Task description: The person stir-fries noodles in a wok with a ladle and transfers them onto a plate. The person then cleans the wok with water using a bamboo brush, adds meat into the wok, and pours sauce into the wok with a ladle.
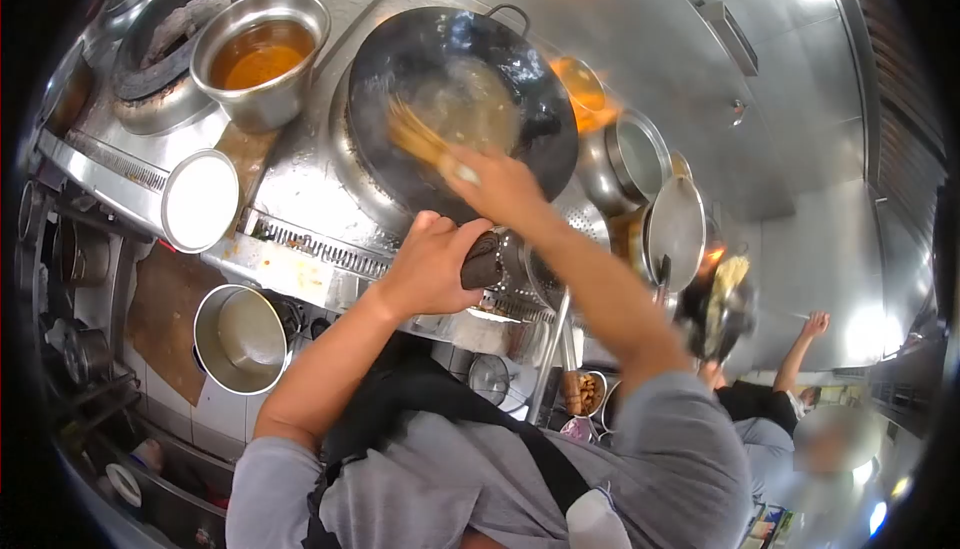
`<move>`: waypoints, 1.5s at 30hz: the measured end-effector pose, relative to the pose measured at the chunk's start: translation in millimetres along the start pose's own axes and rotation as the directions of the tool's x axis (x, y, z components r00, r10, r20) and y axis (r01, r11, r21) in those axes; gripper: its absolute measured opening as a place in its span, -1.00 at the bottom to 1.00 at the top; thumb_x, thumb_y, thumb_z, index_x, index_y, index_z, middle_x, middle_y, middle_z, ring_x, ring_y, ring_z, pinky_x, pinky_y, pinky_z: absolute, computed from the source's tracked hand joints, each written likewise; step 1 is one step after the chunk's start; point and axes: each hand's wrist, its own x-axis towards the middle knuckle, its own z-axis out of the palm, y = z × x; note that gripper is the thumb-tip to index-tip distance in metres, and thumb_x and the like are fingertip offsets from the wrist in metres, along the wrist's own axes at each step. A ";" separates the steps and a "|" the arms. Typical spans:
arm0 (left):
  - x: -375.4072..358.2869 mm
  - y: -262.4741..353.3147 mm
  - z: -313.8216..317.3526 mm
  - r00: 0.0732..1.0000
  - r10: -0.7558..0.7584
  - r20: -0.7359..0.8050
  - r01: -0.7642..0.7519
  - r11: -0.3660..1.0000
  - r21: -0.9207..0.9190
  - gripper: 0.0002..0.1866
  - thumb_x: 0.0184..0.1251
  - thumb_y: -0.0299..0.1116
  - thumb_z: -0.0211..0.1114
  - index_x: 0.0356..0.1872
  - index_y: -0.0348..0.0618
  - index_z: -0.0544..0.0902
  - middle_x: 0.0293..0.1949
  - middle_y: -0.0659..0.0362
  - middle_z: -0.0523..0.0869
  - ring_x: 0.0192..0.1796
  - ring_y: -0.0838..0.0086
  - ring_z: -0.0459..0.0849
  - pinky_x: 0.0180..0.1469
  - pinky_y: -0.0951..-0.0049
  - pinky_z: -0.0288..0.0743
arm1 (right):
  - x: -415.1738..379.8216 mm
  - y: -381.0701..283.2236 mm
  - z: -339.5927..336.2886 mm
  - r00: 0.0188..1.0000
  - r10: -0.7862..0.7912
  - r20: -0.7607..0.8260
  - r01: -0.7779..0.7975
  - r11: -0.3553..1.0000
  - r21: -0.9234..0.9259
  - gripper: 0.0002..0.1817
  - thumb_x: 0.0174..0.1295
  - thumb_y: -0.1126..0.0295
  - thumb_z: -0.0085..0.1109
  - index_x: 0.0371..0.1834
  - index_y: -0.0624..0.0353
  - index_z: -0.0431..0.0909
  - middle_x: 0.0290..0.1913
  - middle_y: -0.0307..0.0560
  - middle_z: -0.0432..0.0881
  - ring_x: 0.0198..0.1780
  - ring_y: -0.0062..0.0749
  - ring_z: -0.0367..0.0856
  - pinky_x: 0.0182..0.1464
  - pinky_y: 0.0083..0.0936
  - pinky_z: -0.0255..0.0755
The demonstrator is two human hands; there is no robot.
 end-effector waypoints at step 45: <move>2.4 -6.4 -9.7 0.996 -0.051 0.069 0.054 0.997 -0.054 -0.27 -0.29 -0.26 0.46 0.09 -0.12 0.45 -0.28 0.11 0.65 -0.21 0.19 0.60 0.01 0.28 0.26 | 59.6 42.1 16.1 0.994 0.093 -0.054 -0.091 0.995 0.034 -0.56 0.14 -0.01 0.14 0.02 -0.07 0.61 -0.10 0.18 0.65 -0.02 0.09 0.60 0.04 -0.14 0.47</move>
